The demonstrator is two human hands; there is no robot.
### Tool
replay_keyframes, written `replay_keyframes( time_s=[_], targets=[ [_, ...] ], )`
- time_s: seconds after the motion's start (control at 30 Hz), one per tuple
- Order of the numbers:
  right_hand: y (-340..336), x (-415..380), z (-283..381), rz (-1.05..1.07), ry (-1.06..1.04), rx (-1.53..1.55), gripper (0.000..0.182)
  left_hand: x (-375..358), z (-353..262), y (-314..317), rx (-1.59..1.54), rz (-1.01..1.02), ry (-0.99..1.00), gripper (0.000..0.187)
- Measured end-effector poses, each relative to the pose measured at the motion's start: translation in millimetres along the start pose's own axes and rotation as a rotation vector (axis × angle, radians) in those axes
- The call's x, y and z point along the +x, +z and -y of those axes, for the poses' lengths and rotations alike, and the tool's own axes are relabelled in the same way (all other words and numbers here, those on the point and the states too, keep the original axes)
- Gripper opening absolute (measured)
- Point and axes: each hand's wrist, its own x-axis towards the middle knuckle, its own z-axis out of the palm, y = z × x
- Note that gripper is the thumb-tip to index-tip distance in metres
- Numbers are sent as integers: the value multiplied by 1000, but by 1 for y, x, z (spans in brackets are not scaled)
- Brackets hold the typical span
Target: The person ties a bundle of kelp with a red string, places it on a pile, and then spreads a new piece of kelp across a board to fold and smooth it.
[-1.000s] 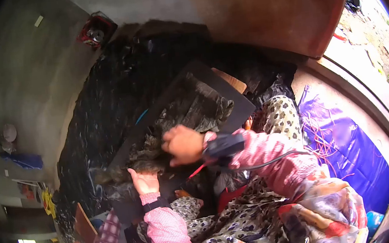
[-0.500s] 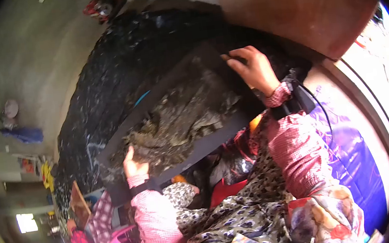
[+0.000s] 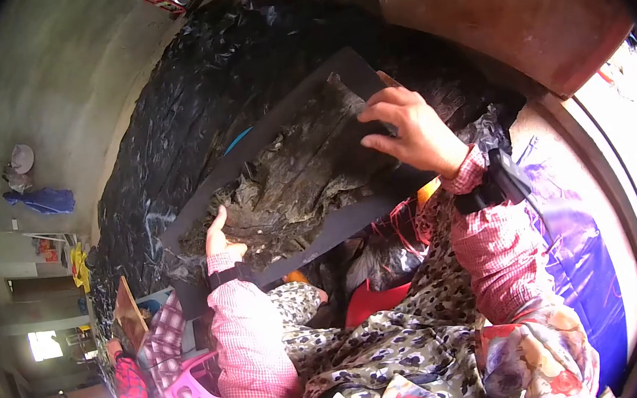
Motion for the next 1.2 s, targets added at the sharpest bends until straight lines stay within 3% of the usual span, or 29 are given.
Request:
replay_keyframes(
  time_s=[0.07,0.13,0.17,0.2,0.23,0.27,0.33,0.4,0.47,0.53,0.6,0.67,0.7,0.77,0.9,1.0,1.07,1.2],
  targets=[
    [1,-5,-8,-18,10,-50,30,19,4,-13,-37,126,-38,40],
    [-9,-8,-21,-35,194,-87,26,33,14,-31,-204,333,-105,30],
    [-13,-10,-28,-71,188,-91,24,17,18,-35,-281,434,-29,27],
    [-18,-13,-29,-81,200,-108,24,-15,18,-30,-324,396,64,27],
    [-21,-15,-28,-39,231,-94,23,-18,21,-43,-259,100,97,29],
    [-22,-17,-27,6,263,-73,23,-31,24,-49,-134,34,343,38],
    [-19,-23,-29,96,201,-48,27,-75,14,-4,-22,-154,799,41],
    [-13,-26,-26,119,191,-130,33,-89,-15,32,210,282,839,36],
    [-12,-26,-23,149,222,-150,38,-93,-30,93,379,551,839,25],
    [-9,-25,-21,147,184,-128,38,-62,-31,154,609,643,911,28],
    [-10,-23,-10,122,178,-159,32,-59,-26,210,893,546,1089,27],
    [-3,-24,-9,117,188,-217,19,-30,-8,251,1057,366,1098,24],
    [3,-23,-12,92,163,-254,10,-29,-9,261,1066,373,1099,24],
    [2,-27,-16,90,174,-237,8,-26,-9,274,1210,409,1046,20],
    [-12,-28,-17,62,212,-149,8,-15,-17,288,921,484,985,16],
    [-15,-31,-22,38,233,-76,9,15,-19,290,906,534,908,20],
    [-13,-32,-25,26,242,-42,10,-13,-29,285,1040,433,950,23],
    [-9,-33,-25,34,251,-19,11,-16,-33,268,1322,595,931,27]
  ],
)
